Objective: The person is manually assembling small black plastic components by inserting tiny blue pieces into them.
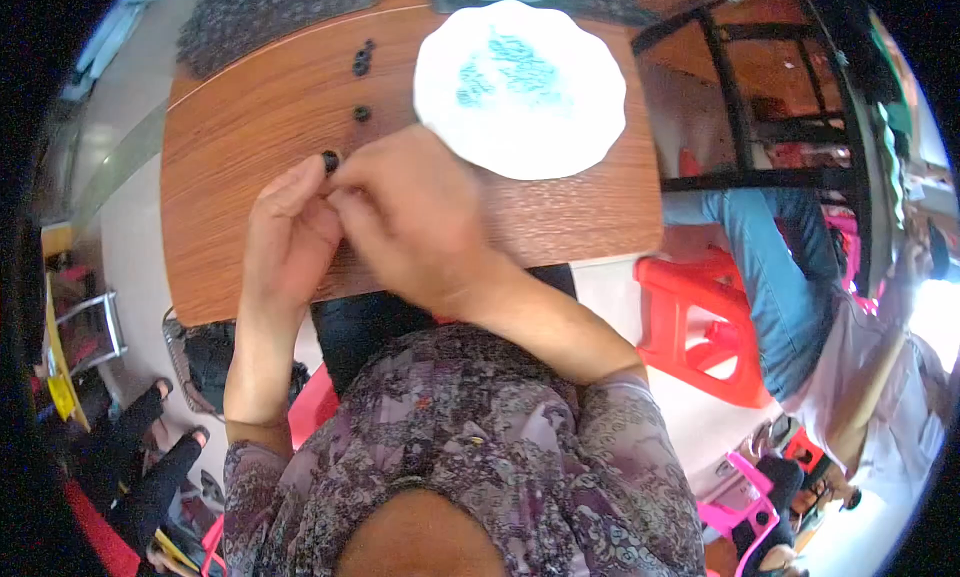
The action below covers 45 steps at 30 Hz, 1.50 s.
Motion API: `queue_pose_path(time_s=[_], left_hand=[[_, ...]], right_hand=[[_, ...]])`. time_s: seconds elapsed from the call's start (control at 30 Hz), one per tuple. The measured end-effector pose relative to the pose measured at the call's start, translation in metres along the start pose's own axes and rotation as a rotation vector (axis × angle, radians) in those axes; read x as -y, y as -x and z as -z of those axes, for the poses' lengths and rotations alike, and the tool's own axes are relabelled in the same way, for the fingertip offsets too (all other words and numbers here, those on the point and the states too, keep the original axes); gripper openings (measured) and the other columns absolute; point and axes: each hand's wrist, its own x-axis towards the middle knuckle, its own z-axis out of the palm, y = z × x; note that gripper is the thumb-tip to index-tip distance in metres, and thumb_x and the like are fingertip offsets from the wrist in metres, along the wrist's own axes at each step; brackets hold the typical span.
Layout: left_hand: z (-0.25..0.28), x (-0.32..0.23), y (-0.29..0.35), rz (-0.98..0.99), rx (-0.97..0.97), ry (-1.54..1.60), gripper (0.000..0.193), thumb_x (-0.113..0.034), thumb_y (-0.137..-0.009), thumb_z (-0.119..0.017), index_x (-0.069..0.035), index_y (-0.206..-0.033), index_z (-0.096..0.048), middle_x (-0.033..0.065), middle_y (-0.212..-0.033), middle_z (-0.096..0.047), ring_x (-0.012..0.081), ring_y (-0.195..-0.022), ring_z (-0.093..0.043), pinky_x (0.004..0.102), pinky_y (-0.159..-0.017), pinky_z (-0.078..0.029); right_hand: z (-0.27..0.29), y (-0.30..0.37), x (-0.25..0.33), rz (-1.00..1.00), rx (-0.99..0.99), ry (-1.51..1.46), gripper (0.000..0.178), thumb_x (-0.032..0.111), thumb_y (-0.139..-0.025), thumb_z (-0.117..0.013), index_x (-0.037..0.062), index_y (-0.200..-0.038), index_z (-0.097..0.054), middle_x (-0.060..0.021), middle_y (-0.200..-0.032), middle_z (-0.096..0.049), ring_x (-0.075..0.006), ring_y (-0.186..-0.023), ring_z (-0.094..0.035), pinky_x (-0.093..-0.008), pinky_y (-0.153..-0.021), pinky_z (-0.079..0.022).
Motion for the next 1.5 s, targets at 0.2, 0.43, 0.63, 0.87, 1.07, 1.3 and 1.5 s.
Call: queue_pose_path(time_s=[0.2,0.43,0.63,0.87,1.07,1.3,1.5], left_hand=[[0.009,0.015,0.004,0.037,-0.060,0.141,0.021,-0.017,-0.095,-0.048,0.001,-0.099,-0.059,0.0082,-0.095,-0.061,0.0192,-0.087,-0.058,0.0312,-0.077,-0.047],[0.010,0.014,0.000,0.051,0.025,0.166,0.021,-0.017,-0.095,-0.048,0.001,-0.097,-0.057,0.0070,-0.087,-0.057,0.0141,-0.071,-0.050,0.0293,-0.064,-0.040],[0.012,0.013,-0.002,0.054,0.077,0.158,0.019,-0.017,-0.094,-0.049,0.000,-0.095,-0.057,0.0072,-0.084,-0.055,0.0123,-0.064,-0.046,0.0276,-0.059,-0.036],[0.016,0.016,-0.002,0.068,0.083,0.148,0.019,-0.016,-0.094,-0.049,0.002,-0.099,-0.054,0.0065,-0.082,-0.050,0.0108,-0.061,-0.040,0.0253,-0.056,-0.035],[0.013,0.015,-0.002,0.074,0.084,0.162,0.017,-0.015,-0.093,-0.050,0.001,-0.097,-0.056,0.0062,-0.080,-0.053,0.0102,-0.059,-0.042,0.0253,-0.055,-0.034],[0.013,0.014,-0.002,0.067,0.085,0.187,0.014,-0.013,-0.092,-0.054,0.001,-0.093,-0.058,0.0062,-0.079,-0.055,0.0099,-0.057,-0.044,0.0254,-0.054,-0.034],[0.013,0.015,-0.003,0.052,0.084,0.167,0.015,-0.013,-0.091,-0.055,0.001,-0.093,-0.057,0.0062,-0.079,-0.055,0.0102,-0.058,-0.044,0.0262,-0.055,-0.035]], right_hand=[[-0.022,0.007,-0.005,0.330,-0.017,0.234,0.019,0.003,-0.063,-0.062,0.0044,-0.081,-0.063,-0.0080,-0.081,-0.056,-0.0245,-0.071,-0.052,-0.0332,-0.059,-0.044],[0.029,0.007,-0.015,0.166,0.020,0.444,0.014,0.001,-0.069,-0.062,0.0033,-0.083,-0.064,-0.0080,-0.079,-0.057,-0.0245,-0.073,-0.053,-0.0336,-0.060,-0.043],[0.076,0.002,-0.050,-0.061,0.066,0.617,0.020,-0.006,-0.071,-0.062,0.0045,-0.087,-0.069,-0.0095,-0.072,-0.059,-0.0260,-0.070,-0.055,-0.0343,-0.064,-0.045],[0.085,-0.003,-0.054,-0.121,0.145,0.794,0.020,-0.003,-0.072,-0.062,0.0041,-0.090,-0.068,-0.0124,-0.072,-0.058,-0.0273,-0.072,-0.056,-0.0355,-0.065,-0.044],[0.082,-0.001,-0.054,-0.143,0.157,0.734,0.025,-0.006,-0.070,-0.060,0.0053,-0.090,-0.069,-0.0116,-0.072,-0.058,-0.0263,-0.072,-0.056,-0.0352,-0.065,-0.045],[0.084,-0.006,-0.048,-0.193,0.227,0.622,0.028,-0.007,-0.071,-0.059,0.0062,-0.092,-0.070,-0.0096,-0.071,-0.058,-0.0223,-0.072,-0.056,-0.0322,-0.065,-0.045],[0.082,-0.004,-0.052,-0.211,0.204,0.647,0.021,-0.001,-0.073,-0.065,0.0061,-0.092,-0.070,-0.0083,-0.069,-0.057,-0.0210,-0.069,-0.055,-0.0318,-0.063,-0.044]])
